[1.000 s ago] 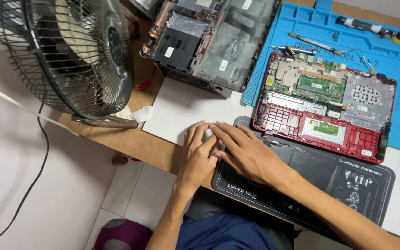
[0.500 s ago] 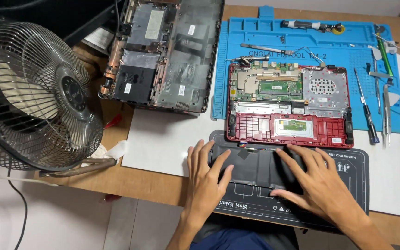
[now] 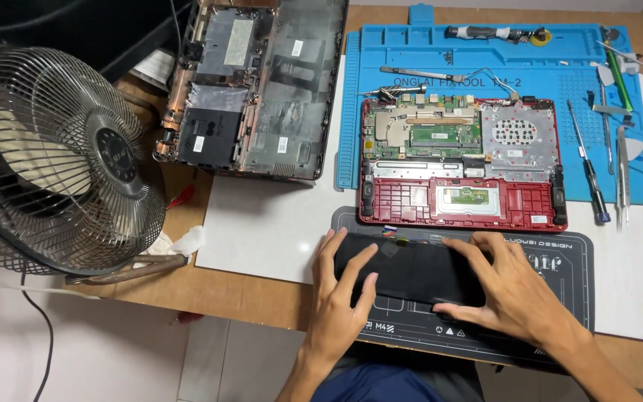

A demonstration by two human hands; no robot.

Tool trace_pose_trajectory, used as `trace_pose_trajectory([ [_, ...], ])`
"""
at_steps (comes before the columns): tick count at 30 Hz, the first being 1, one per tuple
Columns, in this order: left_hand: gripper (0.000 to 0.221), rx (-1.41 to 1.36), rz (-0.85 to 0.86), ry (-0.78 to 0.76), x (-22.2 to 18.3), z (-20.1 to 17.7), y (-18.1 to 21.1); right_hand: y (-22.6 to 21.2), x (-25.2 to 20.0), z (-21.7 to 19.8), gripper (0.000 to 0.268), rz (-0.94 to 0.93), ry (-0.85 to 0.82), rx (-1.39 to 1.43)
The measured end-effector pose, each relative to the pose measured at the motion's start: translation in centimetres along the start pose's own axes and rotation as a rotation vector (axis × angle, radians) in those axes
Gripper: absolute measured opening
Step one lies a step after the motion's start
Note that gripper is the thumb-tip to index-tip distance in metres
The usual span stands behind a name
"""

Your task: Installing a replacement battery into a laptop chassis and securing it with screws.

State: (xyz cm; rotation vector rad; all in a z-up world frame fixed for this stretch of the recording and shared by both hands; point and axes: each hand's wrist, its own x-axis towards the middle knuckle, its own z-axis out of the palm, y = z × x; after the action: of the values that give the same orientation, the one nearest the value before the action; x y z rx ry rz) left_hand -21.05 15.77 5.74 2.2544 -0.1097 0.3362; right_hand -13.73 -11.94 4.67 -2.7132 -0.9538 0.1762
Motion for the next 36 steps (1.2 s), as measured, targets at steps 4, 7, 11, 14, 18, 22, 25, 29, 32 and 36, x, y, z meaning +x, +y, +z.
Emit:
trace_pose_trajectory([
  [4,0.051,-0.129,-0.071,0.038,0.2,-0.6,-0.1,-0.2,-0.2,-0.5,0.101,-0.094,0.132,-0.084],
  [7,0.047,-0.176,-0.121,0.072,1.3,-1.6,-0.6,0.1,-0.3,-0.5,0.099,-0.139,0.181,-0.129],
  [11,0.039,-0.279,-0.129,-0.032,3.8,-3.0,-1.4,1.4,-0.2,-1.7,0.102,-0.19,0.286,-0.167],
  [14,0.041,-0.474,-0.192,-0.186,7.1,-3.9,-0.6,2.5,0.4,-3.7,0.102,-0.179,0.372,-0.188],
  [18,0.038,-0.769,-0.159,-0.308,11.9,-3.4,-0.1,4.3,1.5,-6.6,0.1,-0.144,0.457,-0.234],
  [22,0.035,-0.874,-0.053,-0.248,14.6,-0.3,-0.3,7.7,1.6,-8.1,0.11,-0.104,0.529,-0.369],
  [25,0.036,-0.916,-0.042,-0.226,15.9,0.7,0.2,8.9,1.9,-9.1,0.116,-0.042,0.606,0.015],
  [29,0.037,-0.893,0.0,-0.202,17.2,2.0,-1.1,10.4,2.6,-7.5,0.067,0.104,0.739,0.421],
  [32,0.037,-0.875,-0.003,-0.183,17.6,2.7,-2.5,11.2,3.0,-5.7,0.047,0.278,0.721,0.616],
  [36,0.035,-0.829,-0.031,-0.189,17.5,2.7,-3.5,11.8,3.6,-3.7,0.042,0.349,0.714,0.706],
])
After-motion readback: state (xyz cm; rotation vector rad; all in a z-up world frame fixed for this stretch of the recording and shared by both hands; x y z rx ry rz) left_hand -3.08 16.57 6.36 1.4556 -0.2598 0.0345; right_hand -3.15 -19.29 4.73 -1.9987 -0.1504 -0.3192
